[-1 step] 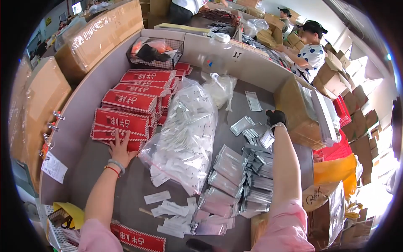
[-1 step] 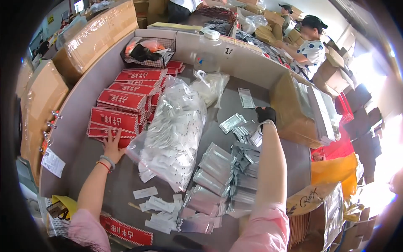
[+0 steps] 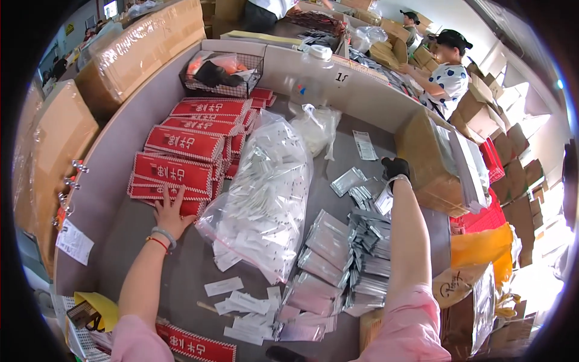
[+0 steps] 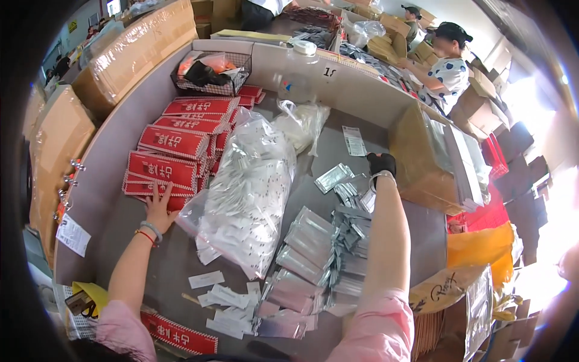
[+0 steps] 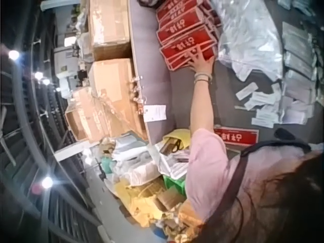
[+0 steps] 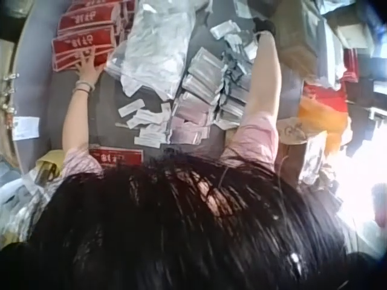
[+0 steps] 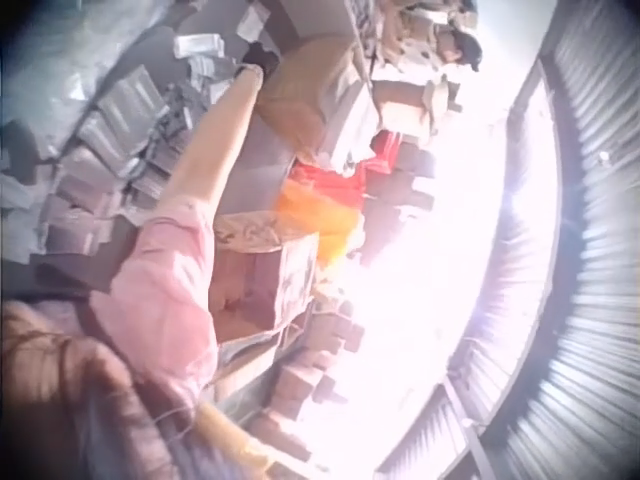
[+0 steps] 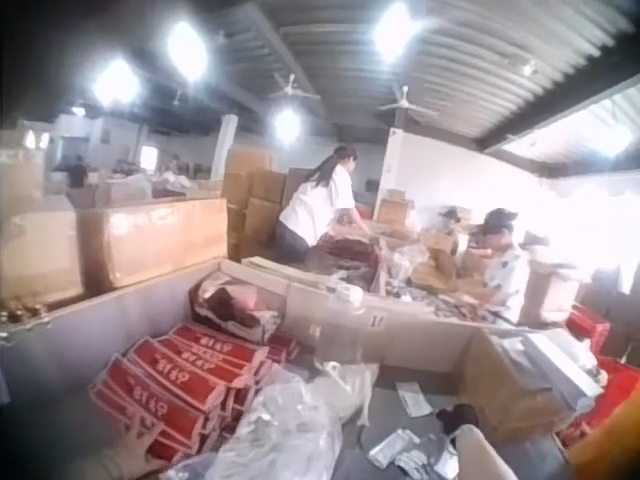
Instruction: Packaging thin wooden sticks into plastic sleeves and small red cardboard boxes.
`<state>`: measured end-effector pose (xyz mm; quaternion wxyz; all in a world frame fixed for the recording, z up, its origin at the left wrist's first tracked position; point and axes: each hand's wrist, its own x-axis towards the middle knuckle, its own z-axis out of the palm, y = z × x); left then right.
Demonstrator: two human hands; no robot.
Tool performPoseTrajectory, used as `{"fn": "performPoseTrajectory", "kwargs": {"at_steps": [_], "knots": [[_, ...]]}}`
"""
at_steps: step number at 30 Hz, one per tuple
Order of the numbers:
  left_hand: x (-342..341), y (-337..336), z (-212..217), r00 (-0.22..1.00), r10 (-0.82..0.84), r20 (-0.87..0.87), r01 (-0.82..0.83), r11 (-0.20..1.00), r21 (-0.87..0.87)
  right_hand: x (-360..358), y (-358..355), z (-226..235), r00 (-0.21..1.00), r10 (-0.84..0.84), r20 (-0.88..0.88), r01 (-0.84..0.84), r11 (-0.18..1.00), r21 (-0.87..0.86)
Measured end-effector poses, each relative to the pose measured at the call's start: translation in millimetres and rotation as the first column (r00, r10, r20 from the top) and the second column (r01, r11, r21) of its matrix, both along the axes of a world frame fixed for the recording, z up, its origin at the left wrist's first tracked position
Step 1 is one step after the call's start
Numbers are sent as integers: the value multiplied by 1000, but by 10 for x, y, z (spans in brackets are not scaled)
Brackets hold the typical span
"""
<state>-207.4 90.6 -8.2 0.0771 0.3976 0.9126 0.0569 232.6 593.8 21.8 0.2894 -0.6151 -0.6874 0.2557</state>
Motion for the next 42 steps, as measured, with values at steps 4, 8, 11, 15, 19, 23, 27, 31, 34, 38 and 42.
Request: {"fn": "performPoseTrajectory", "kwargs": {"at_steps": [4, 8, 11, 15, 19, 23, 27, 31, 34, 38, 42], "knots": [[-348, 251, -297, 994, -90, -58, 96, 990, 106, -37, 566, -447, 942, -108, 317, 71, 990, 126], [-423, 407, -100, 998, 15, -54, -17, 999, -39, -485, 422, -630, 920, -152, 360, 91, 980, 180], [-421, 534, -175, 1000, 27, -11, -27, 999, -17, -453, 523, -524, 966, -227, 124, 253, 931, -263], [-412, 547, -193, 999, 21, -29, -21, 1000, -6, -556, 552, -505, 887, -264, 378, 324, 941, -103], [-399, 522, -187, 1000, 20, -22, -20, 1000, 18, -618, 542, -512, 882, -254, 397, 336, 930, -150], [-376, 489, -186, 999, 31, -33, -31, 999, 16, -702, 496, -535, 887, -237, 396, 318, 935, -155], [-332, 564, -147, 999, 32, -13, -31, 999, 23, -554, 746, -610, 881, -209, 424, 307, 935, -179], [-330, 575, -161, 1000, 18, 10, -18, 998, 54, -491, 760, -597, 885, -190, 425, 277, 949, -154], [-357, 550, -146, 1000, 0, -2, 0, 997, 73, -466, 575, -360, 952, -171, 253, 223, 956, -191], [-293, 434, 55, 998, 31, 47, -37, 989, 141, -398, -30, 501, 988, 114, -106, -131, 977, -171], [178, 150, 499, 995, -71, 63, -12, 563, 827, -611, -1477, 1783, 704, 710, 7, -709, 702, 72]]}}
